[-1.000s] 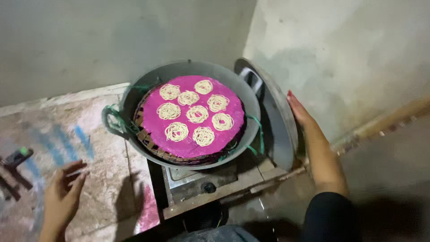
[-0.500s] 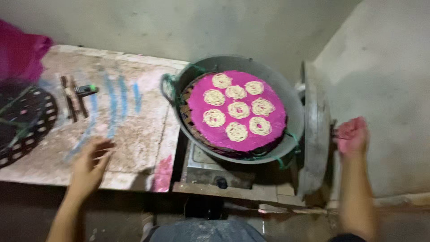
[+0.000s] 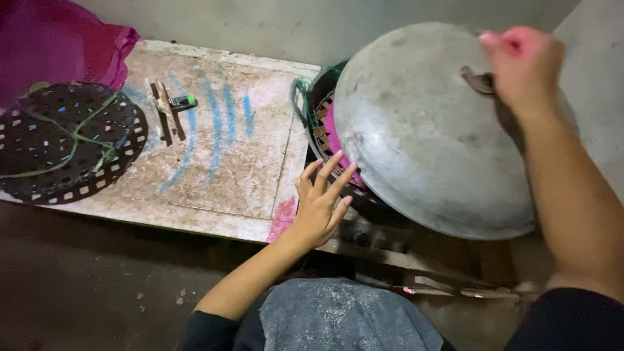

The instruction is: The person presses pink dough through a wooden noodle press onto round paper discs, stacks the discs, and steams them in a covered pot on a stove. They then peel the steamed noodle nests off the discs and press fresh noodle nests onto the emptied discs.

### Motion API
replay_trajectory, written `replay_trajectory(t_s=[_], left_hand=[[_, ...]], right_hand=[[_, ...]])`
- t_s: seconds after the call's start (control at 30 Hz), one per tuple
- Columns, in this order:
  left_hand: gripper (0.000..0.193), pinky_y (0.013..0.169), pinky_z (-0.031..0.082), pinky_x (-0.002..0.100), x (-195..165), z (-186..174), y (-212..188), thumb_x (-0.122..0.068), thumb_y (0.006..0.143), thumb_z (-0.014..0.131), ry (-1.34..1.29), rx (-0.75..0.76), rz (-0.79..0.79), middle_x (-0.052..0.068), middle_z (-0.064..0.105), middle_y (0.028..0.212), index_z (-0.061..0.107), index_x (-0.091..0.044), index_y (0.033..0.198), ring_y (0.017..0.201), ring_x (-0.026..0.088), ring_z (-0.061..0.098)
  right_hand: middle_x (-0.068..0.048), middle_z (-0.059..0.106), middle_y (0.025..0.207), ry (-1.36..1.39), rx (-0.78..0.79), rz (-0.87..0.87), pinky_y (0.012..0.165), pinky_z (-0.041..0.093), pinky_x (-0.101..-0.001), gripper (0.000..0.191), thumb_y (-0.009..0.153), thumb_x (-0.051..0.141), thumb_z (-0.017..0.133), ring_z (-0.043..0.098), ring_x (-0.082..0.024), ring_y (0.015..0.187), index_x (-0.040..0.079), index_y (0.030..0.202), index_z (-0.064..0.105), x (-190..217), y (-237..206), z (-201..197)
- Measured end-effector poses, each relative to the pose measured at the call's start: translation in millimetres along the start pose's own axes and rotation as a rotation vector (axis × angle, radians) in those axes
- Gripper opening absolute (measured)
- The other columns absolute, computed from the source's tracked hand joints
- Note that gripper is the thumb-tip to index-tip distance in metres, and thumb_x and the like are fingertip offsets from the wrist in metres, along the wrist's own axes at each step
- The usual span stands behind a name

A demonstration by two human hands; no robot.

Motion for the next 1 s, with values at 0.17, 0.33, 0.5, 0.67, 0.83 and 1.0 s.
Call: replay_trajectory(t_s=[0.17,0.33,0.5,0.67,0.83,1.0], left_hand=[[0.057,0.119,0.021,0.055,36,7,-4,-0.023,0.096,0.062,0.072,-0.008,-0.073,0.003,0.038,0.165,0.052,-0.022,0.152,0.142,0.039,0.033],[0.055,0.117,0.021,0.054,67,19,-10,-0.021,0.098,0.061,0.072,0.003,-0.141,0.003,0.04,0.165,0.052,-0.022,0.153,0.142,0.038,0.034],[0.054,0.116,0.021,0.054,79,21,-8,-0.021,0.095,0.063,0.098,-0.027,-0.157,0.009,0.038,0.162,0.055,-0.023,0.149,0.141,0.04,0.032],[0.051,0.114,0.02,0.056,83,16,-2,-0.022,0.096,0.063,0.106,-0.037,-0.168,0.014,0.039,0.158,0.057,-0.023,0.146,0.14,0.041,0.03],[0.047,0.114,0.021,0.056,86,14,5,-0.023,0.097,0.063,0.102,-0.026,-0.182,0.013,0.043,0.153,0.059,-0.023,0.143,0.14,0.04,0.031],[0.047,0.115,0.022,0.056,90,14,12,-0.023,0.096,0.064,0.098,-0.03,-0.167,0.014,0.044,0.152,0.059,-0.023,0.143,0.14,0.04,0.032]], right_hand=[[-0.019,0.058,0.071,-0.163,0.088,-0.006,0.061,0.044,-0.0456,0.05,0.106,0.038,0.081,0.051,-0.037,0.06,0.0,0.077,0.067,50,22,60],[-0.018,0.061,0.069,-0.091,0.119,0.024,0.058,0.045,-0.0469,0.042,0.102,0.041,0.08,0.056,-0.038,0.059,0.005,0.082,0.069,62,30,89],[-0.02,0.059,0.067,-0.119,0.19,0.131,0.059,0.045,-0.049,0.05,0.099,0.044,0.079,0.054,-0.042,0.059,0.003,0.075,0.063,49,33,116],[-0.021,0.058,0.069,-0.105,0.211,0.165,0.06,0.044,-0.0502,0.051,0.101,0.045,0.077,0.052,-0.042,0.061,0.003,0.076,0.063,38,31,132],[-0.02,0.061,0.071,-0.066,0.188,0.163,0.061,0.044,-0.0494,0.046,0.101,0.044,0.076,0.055,-0.041,0.063,0.004,0.081,0.067,34,27,137],[-0.019,0.064,0.073,-0.07,0.155,0.182,0.062,0.046,-0.0495,0.045,0.101,0.045,0.076,0.058,-0.041,0.065,0.005,0.084,0.07,25,24,141]])
Point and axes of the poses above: each hand's wrist, its own y-axis towards the middle knuckle, its own z-axis out of the palm, x = y × z, the point moved 10 cm from there along y, towards the middle knuckle
